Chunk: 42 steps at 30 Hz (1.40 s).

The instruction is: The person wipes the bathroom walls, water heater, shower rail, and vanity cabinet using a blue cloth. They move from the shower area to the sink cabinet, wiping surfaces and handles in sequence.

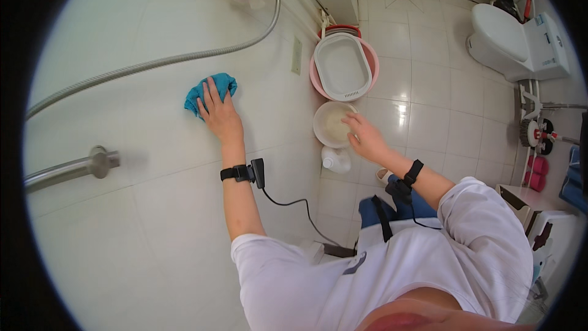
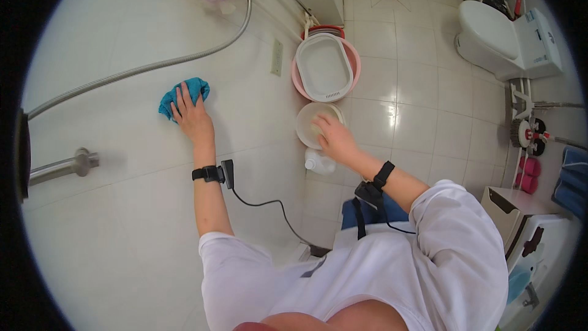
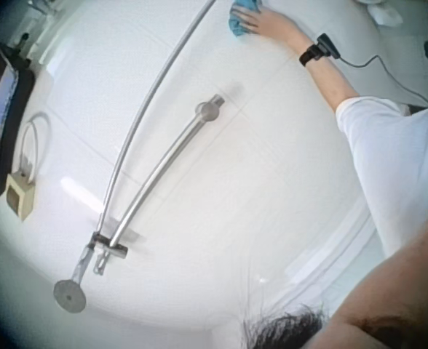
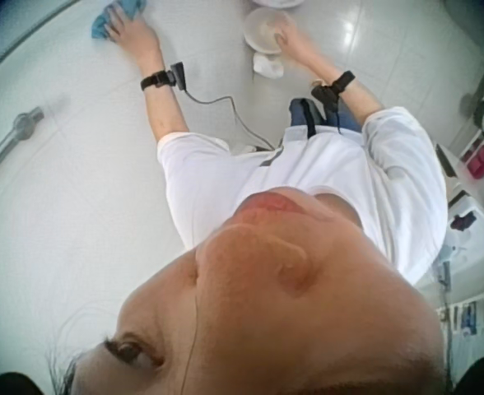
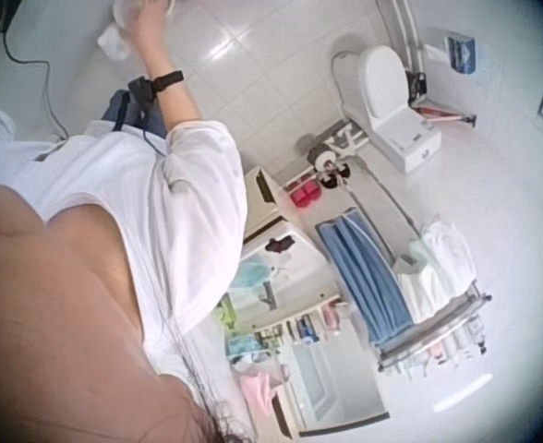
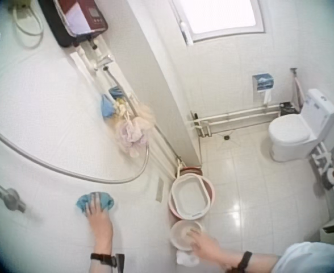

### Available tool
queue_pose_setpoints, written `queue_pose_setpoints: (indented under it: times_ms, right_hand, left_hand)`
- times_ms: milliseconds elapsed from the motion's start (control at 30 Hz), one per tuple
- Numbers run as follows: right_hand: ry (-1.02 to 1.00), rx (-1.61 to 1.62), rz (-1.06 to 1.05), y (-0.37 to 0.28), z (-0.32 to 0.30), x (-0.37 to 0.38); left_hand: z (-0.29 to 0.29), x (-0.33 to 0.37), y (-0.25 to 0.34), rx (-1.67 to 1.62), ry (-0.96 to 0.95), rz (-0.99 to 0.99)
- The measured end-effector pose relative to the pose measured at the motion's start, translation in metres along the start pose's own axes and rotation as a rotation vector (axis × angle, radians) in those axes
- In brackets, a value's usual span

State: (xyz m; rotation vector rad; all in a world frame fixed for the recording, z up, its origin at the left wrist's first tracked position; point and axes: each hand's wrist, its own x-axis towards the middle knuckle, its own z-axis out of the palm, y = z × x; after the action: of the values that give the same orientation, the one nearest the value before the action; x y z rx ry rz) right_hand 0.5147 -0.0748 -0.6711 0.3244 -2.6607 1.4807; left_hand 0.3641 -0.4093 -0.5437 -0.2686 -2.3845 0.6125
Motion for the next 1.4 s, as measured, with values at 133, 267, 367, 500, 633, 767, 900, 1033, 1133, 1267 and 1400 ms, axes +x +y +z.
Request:
queue_pose_setpoints:
  times_ms: [133,267,367,500,633,767,900,1033,1133,1267,1400]
  right_hand:
    - [-0.002,0.007,0.019,-0.003,-0.021,0.01]
    - [-0.036,0.0,0.022,-0.003,-0.049,0.021]
    - [-0.037,0.097,-0.035,0.002,-0.068,0.043]
    - [-0.078,0.097,-0.077,-0.008,-0.08,0.095]
    - [-0.22,-0.059,-0.181,-0.05,-0.067,0.144]
    - [-0.252,-0.08,-0.23,-0.082,-0.064,0.155]
    - [-0.208,-0.2,-0.295,-0.083,-0.054,0.133]
    - [-0.215,-0.259,-0.162,-0.067,-0.03,0.129]
    - [-0.219,-0.241,-0.174,-0.068,-0.006,0.132]
    - [-0.222,-0.234,-0.273,-0.08,0.018,0.143]
    - [-0.279,-0.167,-0.319,-0.09,0.034,0.158]
  left_hand:
    - [-0.005,0.007,0.004,-0.07,-0.131,-0.029]
    - [0.003,0.008,0.011,-0.002,-0.062,-0.062]
    - [0.008,0.01,0.023,0.013,-0.059,-0.138]
    - [0.018,0.018,0.032,0.031,-0.032,-0.181]
    - [0.039,0.004,0.021,-0.053,-0.04,-0.247]
    - [0.059,-0.032,0.023,-0.183,-0.187,-0.219]
    - [0.078,-0.072,0.045,-0.218,-0.365,-0.238]
    - [0.107,-0.083,0.053,-0.561,-0.151,-0.519]
    - [0.113,-0.103,0.049,-1.289,0.135,-1.039]
    - [0.11,-0.149,0.056,-1.303,-0.093,-1.132]
    - [0.124,-0.161,0.063,-1.177,-0.273,-1.075]
